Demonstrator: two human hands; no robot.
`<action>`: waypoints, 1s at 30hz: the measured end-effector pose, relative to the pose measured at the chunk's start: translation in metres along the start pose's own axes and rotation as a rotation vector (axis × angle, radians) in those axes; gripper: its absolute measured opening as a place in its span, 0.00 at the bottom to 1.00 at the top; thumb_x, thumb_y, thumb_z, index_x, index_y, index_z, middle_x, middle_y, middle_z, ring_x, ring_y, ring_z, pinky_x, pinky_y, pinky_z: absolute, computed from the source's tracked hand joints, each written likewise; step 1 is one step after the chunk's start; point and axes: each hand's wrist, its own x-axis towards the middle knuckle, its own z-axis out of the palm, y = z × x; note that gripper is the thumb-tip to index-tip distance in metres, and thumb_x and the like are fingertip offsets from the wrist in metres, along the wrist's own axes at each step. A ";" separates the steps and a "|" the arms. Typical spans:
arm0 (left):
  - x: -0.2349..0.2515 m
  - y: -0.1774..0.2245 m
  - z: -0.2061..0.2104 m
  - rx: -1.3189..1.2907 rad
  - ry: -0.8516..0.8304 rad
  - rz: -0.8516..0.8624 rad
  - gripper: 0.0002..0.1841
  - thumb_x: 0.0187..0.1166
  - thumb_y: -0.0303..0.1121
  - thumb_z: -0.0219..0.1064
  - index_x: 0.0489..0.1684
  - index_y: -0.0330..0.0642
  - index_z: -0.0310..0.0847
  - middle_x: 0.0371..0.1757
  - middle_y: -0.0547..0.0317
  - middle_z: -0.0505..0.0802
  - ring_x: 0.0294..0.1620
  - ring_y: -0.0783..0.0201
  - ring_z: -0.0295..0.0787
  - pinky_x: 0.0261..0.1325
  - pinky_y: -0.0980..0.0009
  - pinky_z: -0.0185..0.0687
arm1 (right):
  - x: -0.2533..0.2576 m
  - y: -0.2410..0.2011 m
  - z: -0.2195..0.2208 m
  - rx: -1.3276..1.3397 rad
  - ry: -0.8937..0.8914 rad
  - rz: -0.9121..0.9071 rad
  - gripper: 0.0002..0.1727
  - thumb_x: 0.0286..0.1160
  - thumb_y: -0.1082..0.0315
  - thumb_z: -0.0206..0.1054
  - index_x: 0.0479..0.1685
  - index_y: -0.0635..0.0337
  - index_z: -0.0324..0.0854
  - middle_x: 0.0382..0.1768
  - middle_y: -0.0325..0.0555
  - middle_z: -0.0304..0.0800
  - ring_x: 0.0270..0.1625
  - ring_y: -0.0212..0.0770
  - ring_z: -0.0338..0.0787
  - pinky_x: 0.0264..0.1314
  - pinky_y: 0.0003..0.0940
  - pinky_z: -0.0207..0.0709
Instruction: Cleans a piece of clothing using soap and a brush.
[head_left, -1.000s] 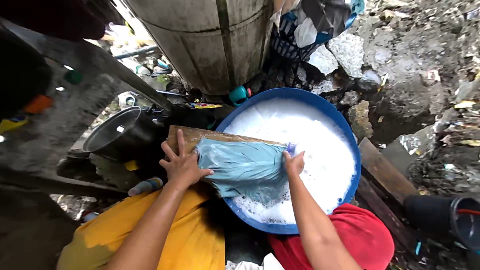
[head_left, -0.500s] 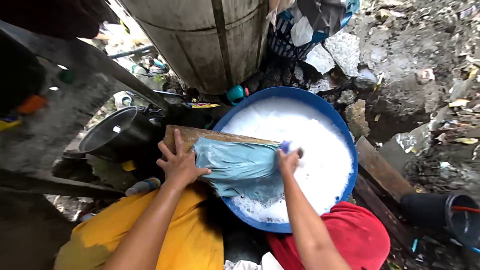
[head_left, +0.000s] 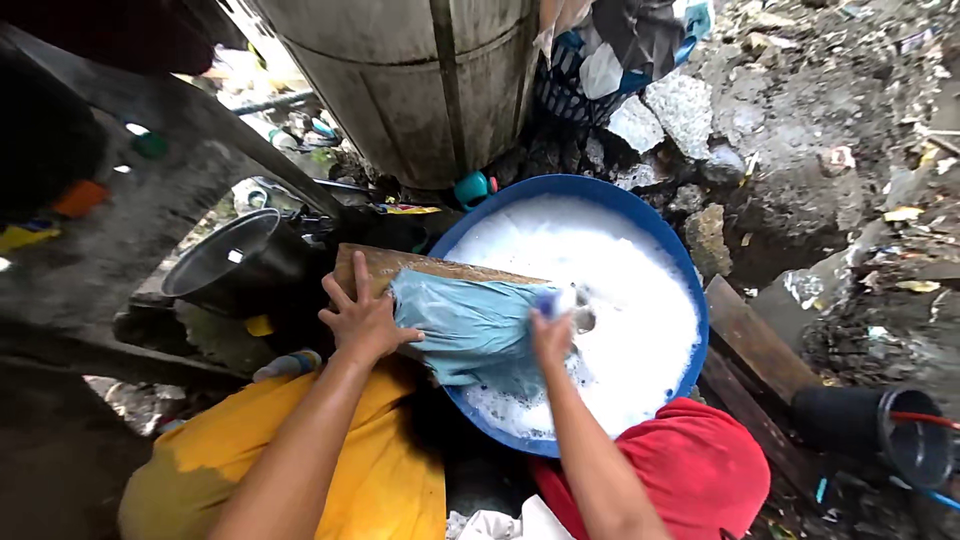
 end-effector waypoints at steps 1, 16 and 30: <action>0.001 0.000 -0.001 -0.001 -0.007 -0.001 0.48 0.52 0.61 0.88 0.76 0.44 0.81 0.97 0.53 0.22 0.93 0.24 0.24 0.72 0.19 0.53 | -0.028 -0.027 0.018 -0.012 -0.049 -0.147 0.41 0.76 0.53 0.74 0.81 0.72 0.66 0.65 0.73 0.85 0.67 0.68 0.87 0.69 0.64 0.80; -0.001 0.002 -0.008 0.047 -0.102 -0.025 0.50 0.47 0.56 0.92 0.76 0.41 0.79 0.95 0.55 0.17 0.93 0.24 0.18 0.72 0.18 0.54 | -0.053 -0.055 0.040 0.007 -0.141 -0.365 0.35 0.74 0.53 0.75 0.74 0.70 0.75 0.62 0.70 0.87 0.64 0.66 0.88 0.66 0.63 0.82; -0.002 0.003 -0.006 0.039 -0.092 -0.041 0.48 0.48 0.55 0.92 0.74 0.42 0.81 0.95 0.55 0.17 0.92 0.23 0.22 0.72 0.19 0.55 | -0.043 -0.076 0.043 0.015 -0.139 -0.411 0.34 0.74 0.54 0.76 0.73 0.69 0.76 0.60 0.69 0.88 0.61 0.66 0.90 0.61 0.65 0.84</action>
